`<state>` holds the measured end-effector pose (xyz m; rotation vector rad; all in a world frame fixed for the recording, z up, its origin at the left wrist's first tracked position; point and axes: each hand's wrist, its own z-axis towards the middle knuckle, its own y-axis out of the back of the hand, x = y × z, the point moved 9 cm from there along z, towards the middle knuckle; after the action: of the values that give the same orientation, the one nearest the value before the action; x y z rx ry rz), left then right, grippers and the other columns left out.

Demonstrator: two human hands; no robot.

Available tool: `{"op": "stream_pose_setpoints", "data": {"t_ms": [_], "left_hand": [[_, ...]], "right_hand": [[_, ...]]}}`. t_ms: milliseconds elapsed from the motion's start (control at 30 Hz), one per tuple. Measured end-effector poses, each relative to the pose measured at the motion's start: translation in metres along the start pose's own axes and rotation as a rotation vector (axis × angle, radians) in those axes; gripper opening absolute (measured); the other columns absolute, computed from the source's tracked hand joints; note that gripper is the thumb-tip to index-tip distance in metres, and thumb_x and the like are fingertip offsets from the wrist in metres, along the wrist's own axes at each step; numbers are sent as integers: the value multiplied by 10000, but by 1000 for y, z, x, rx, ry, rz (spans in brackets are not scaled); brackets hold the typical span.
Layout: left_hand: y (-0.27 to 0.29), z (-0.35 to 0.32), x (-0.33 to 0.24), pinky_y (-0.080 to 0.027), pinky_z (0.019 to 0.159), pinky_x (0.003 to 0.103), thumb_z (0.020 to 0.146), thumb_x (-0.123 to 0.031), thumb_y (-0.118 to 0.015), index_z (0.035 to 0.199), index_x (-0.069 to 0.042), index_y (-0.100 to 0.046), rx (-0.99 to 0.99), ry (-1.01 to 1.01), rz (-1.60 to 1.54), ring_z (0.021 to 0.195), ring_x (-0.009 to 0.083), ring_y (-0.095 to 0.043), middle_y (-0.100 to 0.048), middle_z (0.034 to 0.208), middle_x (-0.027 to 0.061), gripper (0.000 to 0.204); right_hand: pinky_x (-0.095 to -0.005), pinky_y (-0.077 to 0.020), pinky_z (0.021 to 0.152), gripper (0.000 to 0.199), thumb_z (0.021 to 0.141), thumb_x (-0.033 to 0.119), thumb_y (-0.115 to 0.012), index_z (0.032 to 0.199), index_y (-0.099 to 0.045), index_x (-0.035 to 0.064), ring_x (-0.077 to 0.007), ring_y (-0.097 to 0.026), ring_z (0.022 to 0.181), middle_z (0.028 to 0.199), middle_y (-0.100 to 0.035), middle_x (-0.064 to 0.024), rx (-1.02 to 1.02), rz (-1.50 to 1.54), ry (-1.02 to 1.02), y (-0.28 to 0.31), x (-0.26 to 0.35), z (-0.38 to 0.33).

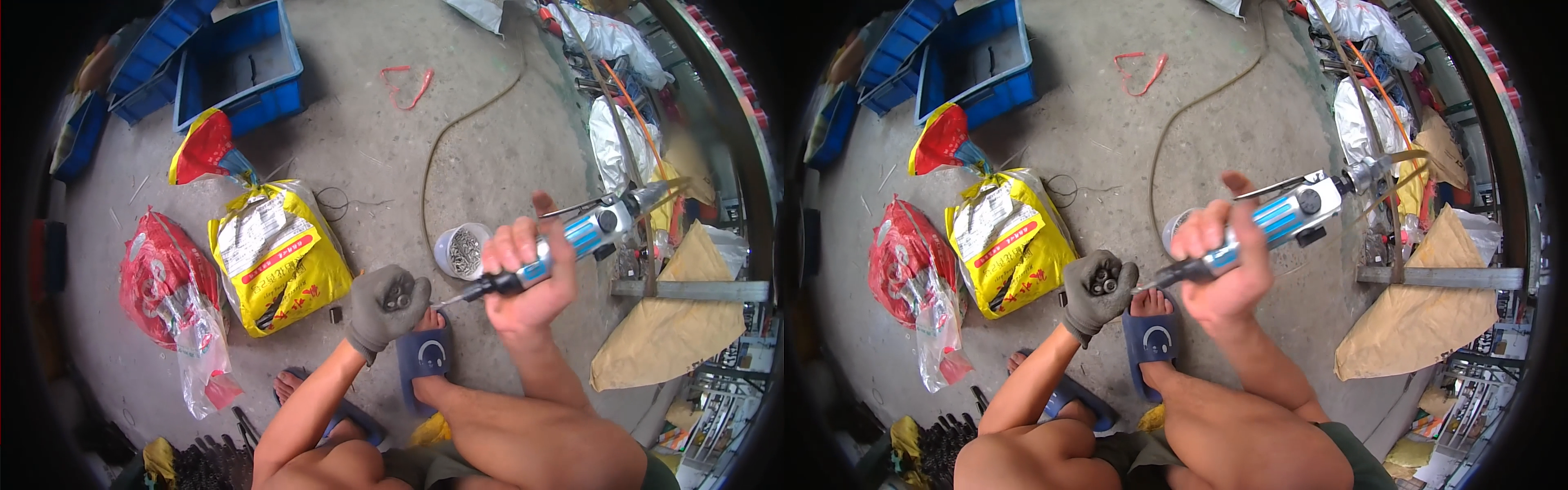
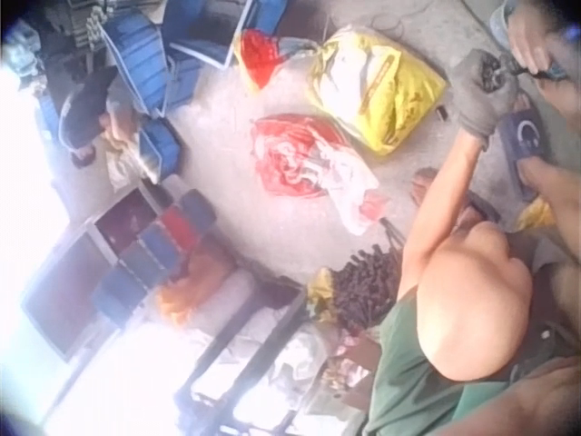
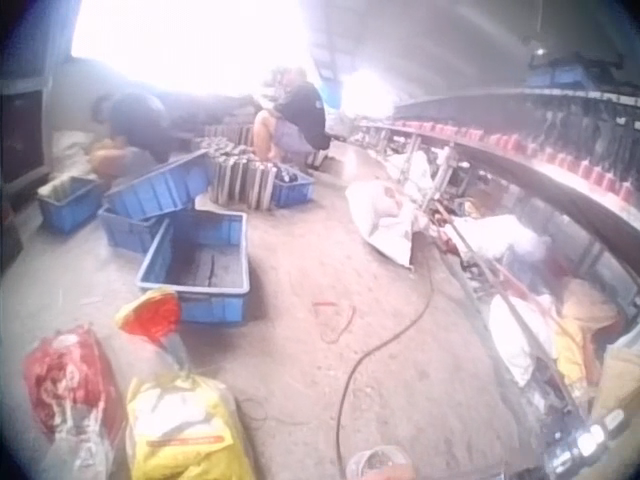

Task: The person assembles small metal components by placing silver-colored rings into a black three-holed bracket and then using a pneumatic tool to secure them.

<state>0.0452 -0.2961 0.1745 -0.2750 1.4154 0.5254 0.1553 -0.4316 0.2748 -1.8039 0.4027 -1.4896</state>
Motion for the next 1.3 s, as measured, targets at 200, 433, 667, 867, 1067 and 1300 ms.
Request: {"op": "stream_pose_setpoints", "data": {"t_ms": [200,433,667,867,1067,1300], "left_hand": [[8,2,-2,-429,492,332,823,-171,-835,723,-33,-635,45,-80,18,500,170,-519,-545,600,106,263],[-1,0,14,-504,589,366,752,-269,-876,839,-38,-682,191,-10,-47,617,236,-644,-641,705,142,314],[-11,1,8,-556,614,334,851,-261,-811,904,-18,-680,282,-12,-184,665,172,-720,-706,746,94,281],[-30,3,7,-558,591,358,844,-249,-796,898,-35,-701,280,-76,8,624,256,-730,-685,681,135,241],[-26,5,8,-534,588,391,804,-272,-806,905,-50,-709,248,22,-11,589,316,-659,-667,721,188,262],[-24,6,20,-529,594,412,822,-315,-808,903,-52,-708,248,-87,-6,603,334,-659,-663,736,196,293]], "right_hand": [[-335,-497,632,488,903,168,-571,1350,-501,-17,-175,-558,646,727,-562,-53,233,-299,88,-46,-25,-17],[-337,-501,644,342,880,111,-619,1175,-478,11,-165,-556,646,711,-553,-50,385,-376,159,-63,-38,-24],[-331,-490,575,275,874,59,-585,1119,-468,12,-169,-541,610,716,-541,-66,429,-613,171,-61,-48,-25],[-334,-482,580,253,857,27,-572,1087,-468,8,-166,-523,597,711,-525,-75,251,-573,179,-41,-42,-21],[-336,-484,588,241,864,27,-576,1081,-480,-12,-166,-516,600,720,-533,-78,268,-544,203,-36,-43,-21],[-344,-506,599,261,847,36,-595,1082,-502,-28,-173,-551,622,754,-543,-83,287,-532,167,-42,-51,-22]]}}
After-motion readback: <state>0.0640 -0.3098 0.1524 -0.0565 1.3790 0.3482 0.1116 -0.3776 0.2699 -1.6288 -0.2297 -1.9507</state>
